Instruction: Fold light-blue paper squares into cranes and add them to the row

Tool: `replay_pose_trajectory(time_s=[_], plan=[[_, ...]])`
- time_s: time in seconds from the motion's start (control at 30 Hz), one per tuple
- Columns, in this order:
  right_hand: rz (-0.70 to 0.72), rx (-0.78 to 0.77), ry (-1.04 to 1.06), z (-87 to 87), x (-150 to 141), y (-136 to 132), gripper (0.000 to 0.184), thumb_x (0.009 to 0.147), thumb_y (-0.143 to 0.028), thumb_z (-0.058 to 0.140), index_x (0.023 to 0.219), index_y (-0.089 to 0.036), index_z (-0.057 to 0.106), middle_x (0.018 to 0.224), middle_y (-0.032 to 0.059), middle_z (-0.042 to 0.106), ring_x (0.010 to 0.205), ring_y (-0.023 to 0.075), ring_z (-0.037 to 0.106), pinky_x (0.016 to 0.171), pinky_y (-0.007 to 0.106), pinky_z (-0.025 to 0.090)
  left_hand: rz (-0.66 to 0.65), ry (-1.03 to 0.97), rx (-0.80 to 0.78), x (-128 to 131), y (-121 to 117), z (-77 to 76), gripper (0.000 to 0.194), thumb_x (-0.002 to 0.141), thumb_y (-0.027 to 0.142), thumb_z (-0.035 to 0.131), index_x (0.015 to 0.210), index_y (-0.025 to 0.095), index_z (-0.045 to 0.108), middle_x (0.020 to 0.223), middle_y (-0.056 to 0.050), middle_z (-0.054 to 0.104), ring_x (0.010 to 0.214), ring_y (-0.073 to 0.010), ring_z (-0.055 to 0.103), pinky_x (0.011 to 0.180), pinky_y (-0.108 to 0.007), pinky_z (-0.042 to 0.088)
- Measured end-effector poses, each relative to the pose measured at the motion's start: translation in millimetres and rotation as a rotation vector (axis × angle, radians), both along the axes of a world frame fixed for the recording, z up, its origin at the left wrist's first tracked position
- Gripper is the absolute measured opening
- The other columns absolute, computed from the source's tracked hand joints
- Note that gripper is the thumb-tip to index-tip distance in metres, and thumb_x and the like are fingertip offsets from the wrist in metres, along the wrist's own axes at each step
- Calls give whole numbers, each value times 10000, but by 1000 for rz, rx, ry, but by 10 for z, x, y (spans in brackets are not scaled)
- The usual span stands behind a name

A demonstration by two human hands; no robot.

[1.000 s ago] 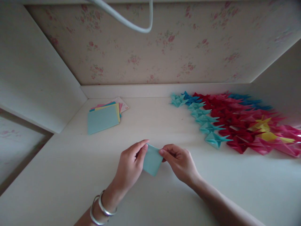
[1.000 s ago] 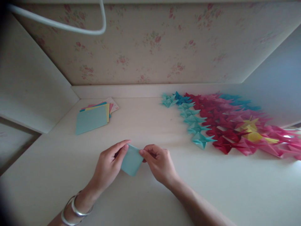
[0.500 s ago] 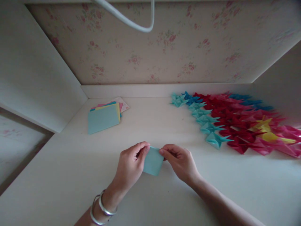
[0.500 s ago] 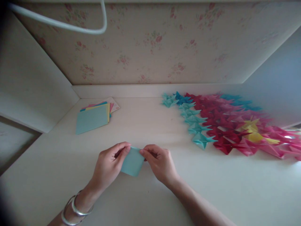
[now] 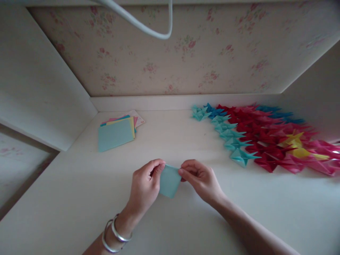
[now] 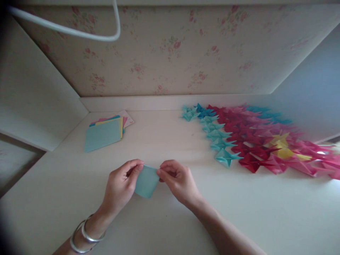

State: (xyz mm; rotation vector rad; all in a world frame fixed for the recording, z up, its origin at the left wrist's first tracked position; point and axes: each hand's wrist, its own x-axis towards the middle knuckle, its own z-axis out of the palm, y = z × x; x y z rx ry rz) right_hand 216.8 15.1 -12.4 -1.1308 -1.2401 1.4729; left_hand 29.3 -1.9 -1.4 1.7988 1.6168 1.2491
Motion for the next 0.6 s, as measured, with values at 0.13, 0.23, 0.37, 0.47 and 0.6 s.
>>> replay_pose_trajectory(time_s=[0.13, 0.23, 0.37, 0.47, 0.6], plan=[[-62, -30, 42, 11, -30, -1, 274, 743, -418, 775, 846, -174, 704, 688, 26, 725, 625, 163, 682, 631, 293, 588, 8, -29, 6, 8, -1, -13, 158, 933, 275, 585, 944, 201, 725, 861, -35, 778, 722, -173, 720, 668, -241, 558], [-111, -7, -2, -12, -44, -4, 238, 752, -394, 769, 827, -174, 720, 692, 27, 727, 628, 164, 689, 624, 284, 591, 11, -47, -17, 21, -3, -12, 186, 939, 301, 572, 968, 197, 723, 903, -51, 777, 761, -181, 722, 694, -251, 560], [-186, 40, -28, -55, -48, 9, 221, 756, -384, 765, 826, -180, 718, 713, 27, 733, 641, 165, 695, 615, 280, 599, 5, -88, -171, 62, -12, -5, 347, 973, 382, 498, 1226, 173, 609, 867, -57, 746, 665, -170, 691, 587, -245, 531], [-231, 52, 31, -51, -52, 23, 248, 742, -391, 782, 851, -184, 698, 724, 22, 738, 652, 159, 691, 619, 274, 601, -40, -19, -259, 95, -30, 4, 371, 1004, 414, 406, 1168, 155, 616, 713, -24, 682, 545, -158, 616, 510, -242, 458], [-93, -80, 153, -19, -77, 15, 323, 752, -405, 782, 961, -182, 676, 700, -3, 717, 653, 139, 673, 642, 269, 597, -37, 39, -220, 104, -53, 17, 345, 1017, 394, 380, 959, 159, 625, 624, 5, 596, 527, -146, 557, 513, -240, 388]])
